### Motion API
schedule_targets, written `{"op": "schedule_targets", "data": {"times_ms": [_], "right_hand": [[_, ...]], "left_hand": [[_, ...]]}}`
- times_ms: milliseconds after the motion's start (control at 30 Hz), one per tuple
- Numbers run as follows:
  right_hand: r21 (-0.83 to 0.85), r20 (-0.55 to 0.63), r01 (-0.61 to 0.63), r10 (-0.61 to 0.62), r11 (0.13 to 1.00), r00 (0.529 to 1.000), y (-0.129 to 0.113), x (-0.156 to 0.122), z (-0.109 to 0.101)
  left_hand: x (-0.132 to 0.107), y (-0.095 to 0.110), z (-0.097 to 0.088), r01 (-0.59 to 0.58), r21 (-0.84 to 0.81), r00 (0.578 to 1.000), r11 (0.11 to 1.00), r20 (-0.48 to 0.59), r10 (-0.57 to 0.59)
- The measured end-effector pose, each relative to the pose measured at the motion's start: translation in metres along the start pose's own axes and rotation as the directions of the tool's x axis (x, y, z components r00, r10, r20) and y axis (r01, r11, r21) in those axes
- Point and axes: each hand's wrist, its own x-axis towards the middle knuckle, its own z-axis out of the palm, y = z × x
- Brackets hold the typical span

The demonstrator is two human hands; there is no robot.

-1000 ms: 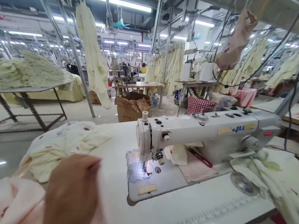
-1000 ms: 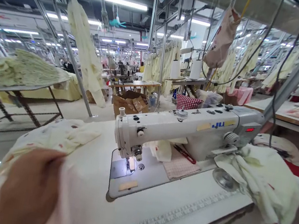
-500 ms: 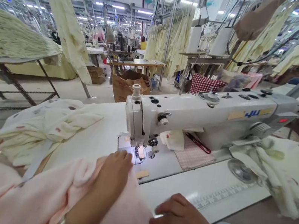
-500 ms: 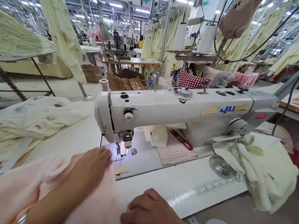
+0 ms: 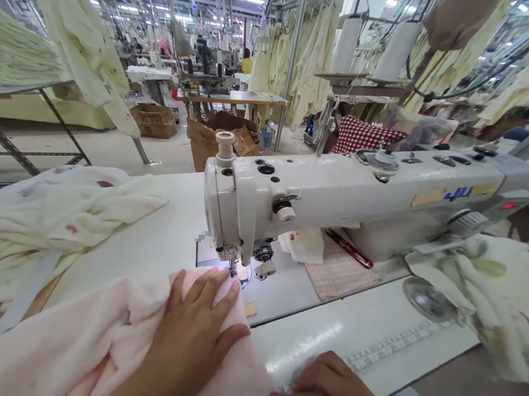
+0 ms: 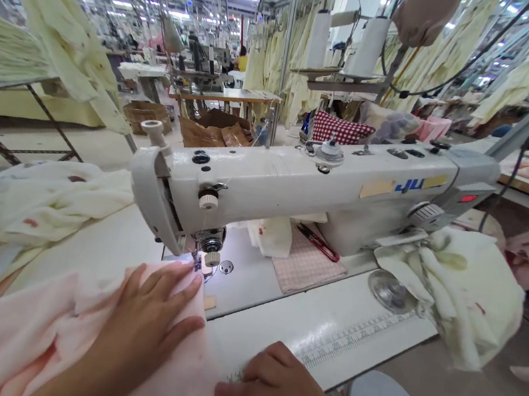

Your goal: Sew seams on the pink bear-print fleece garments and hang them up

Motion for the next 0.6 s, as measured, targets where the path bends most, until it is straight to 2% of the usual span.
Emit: {"op": "schedule_targets", "data": {"times_ms": [200, 300, 367, 433, 500, 600], "right_hand": [[-0.036, -0.049, -0.064, 0.062, 0.997, 0.997, -0.001, 0.005, 0.013], [-0.062, -0.1, -0.111, 0.104, 0.992, 0.99, 0.003, 0.016, 0.024], [-0.07, -0.142, -0.148, 0.137, 0.986, 0.98, 0.005, 0.024, 0.031], [-0.062, -0.191, -0.175, 0.16, 0.983, 0.968, 0.008, 0.032, 0.035], [-0.032, -0.247, -0.183, 0.17, 0.983, 0.954, 0.009, 0.038, 0.036], [0.017, -0.301, -0.156, 0.153, 0.988, 0.941, 0.01, 0.04, 0.033]], "left_hand": [[0.009, -0.01, 0.003, -0.078, 0.037, 0.984, 0.996, -0.156, 0.083], [0.022, -0.021, -0.003, -0.233, 0.08, 0.945, 0.969, -0.218, 0.245], [0.026, -0.02, -0.01, -0.313, 0.109, 0.922, 0.944, -0.205, 0.329], [0.019, -0.005, -0.015, -0.262, 0.075, 0.945, 0.962, -0.181, 0.272], [0.001, 0.021, -0.014, -0.175, 0.023, 0.96, 0.984, -0.218, 0.176], [-0.035, 0.057, 0.002, -0.117, 0.033, 0.94, 0.993, -0.32, 0.121]]}}
